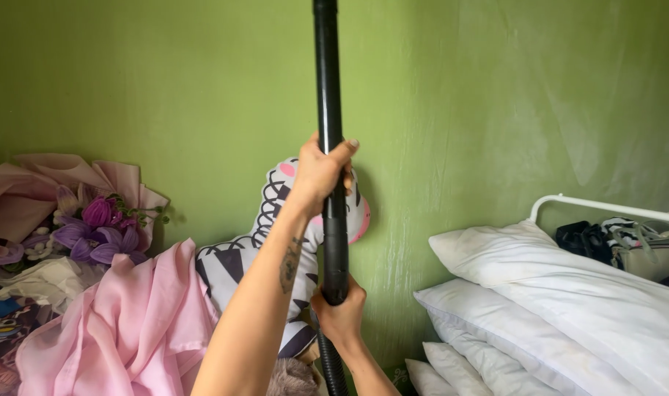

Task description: Assemble the pipes and attachments of a vacuum cleaner.

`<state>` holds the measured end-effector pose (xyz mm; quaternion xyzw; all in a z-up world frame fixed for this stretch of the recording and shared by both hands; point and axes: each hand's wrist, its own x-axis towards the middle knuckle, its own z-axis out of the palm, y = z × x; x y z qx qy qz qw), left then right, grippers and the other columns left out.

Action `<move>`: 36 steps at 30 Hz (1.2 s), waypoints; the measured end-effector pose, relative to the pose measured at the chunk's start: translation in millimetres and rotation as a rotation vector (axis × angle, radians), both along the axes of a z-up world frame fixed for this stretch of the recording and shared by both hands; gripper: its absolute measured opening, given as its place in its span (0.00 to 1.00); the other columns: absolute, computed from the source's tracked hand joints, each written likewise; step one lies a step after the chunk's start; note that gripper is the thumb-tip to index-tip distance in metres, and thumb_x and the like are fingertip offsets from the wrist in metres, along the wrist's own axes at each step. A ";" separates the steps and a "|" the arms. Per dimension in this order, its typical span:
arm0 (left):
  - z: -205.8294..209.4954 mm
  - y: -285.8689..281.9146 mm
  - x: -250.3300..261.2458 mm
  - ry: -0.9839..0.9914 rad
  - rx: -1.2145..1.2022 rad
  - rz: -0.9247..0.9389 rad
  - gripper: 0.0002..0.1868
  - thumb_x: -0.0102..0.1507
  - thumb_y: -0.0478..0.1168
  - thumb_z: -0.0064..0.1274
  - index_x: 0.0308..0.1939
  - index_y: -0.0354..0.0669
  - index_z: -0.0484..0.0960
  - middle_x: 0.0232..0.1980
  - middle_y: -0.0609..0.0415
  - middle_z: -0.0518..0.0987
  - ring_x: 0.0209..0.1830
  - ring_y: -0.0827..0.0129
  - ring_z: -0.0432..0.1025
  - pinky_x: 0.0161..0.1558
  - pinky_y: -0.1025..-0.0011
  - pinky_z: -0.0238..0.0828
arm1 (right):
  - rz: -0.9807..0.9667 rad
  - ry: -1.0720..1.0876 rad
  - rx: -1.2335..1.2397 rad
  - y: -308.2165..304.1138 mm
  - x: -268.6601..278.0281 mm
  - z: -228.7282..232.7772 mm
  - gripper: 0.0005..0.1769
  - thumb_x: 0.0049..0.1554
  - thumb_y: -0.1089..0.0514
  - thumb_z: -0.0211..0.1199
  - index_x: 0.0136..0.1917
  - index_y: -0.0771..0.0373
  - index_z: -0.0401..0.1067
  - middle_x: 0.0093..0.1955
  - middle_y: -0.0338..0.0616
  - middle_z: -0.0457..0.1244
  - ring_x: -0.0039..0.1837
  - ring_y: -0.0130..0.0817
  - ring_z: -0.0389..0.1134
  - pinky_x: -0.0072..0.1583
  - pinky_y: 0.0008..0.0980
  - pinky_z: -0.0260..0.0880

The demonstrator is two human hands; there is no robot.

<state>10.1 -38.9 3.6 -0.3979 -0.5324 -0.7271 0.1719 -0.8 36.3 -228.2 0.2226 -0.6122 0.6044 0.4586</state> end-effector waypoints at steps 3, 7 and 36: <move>-0.8 -7.9 2.5 -0.024 0.007 0.002 0.13 0.63 0.39 0.57 0.40 0.41 0.66 0.22 0.55 0.71 0.12 0.72 0.65 0.14 0.70 0.67 | -0.015 -0.041 0.008 -10.0 6.7 6.0 0.07 0.43 0.73 0.63 0.33 0.67 0.67 0.24 0.40 0.61 0.25 0.26 0.62 0.29 0.30 0.60; -8.4 -14.4 0.6 -0.029 0.009 0.029 0.13 0.62 0.39 0.57 0.40 0.41 0.67 0.22 0.56 0.71 0.12 0.73 0.65 0.15 0.70 0.67 | 0.046 -0.023 0.007 -15.1 4.4 -2.2 0.07 0.44 0.73 0.63 0.33 0.67 0.68 0.24 0.39 0.60 0.26 0.25 0.62 0.29 0.29 0.60; -11.7 -19.7 -7.2 -0.094 0.000 -0.034 0.15 0.62 0.42 0.58 0.38 0.41 0.67 0.23 0.56 0.71 0.12 0.72 0.65 0.14 0.69 0.67 | -0.013 -0.077 0.095 -11.0 9.8 -0.6 0.04 0.45 0.71 0.64 0.34 0.70 0.69 0.24 0.39 0.60 0.27 0.24 0.61 0.30 0.32 0.59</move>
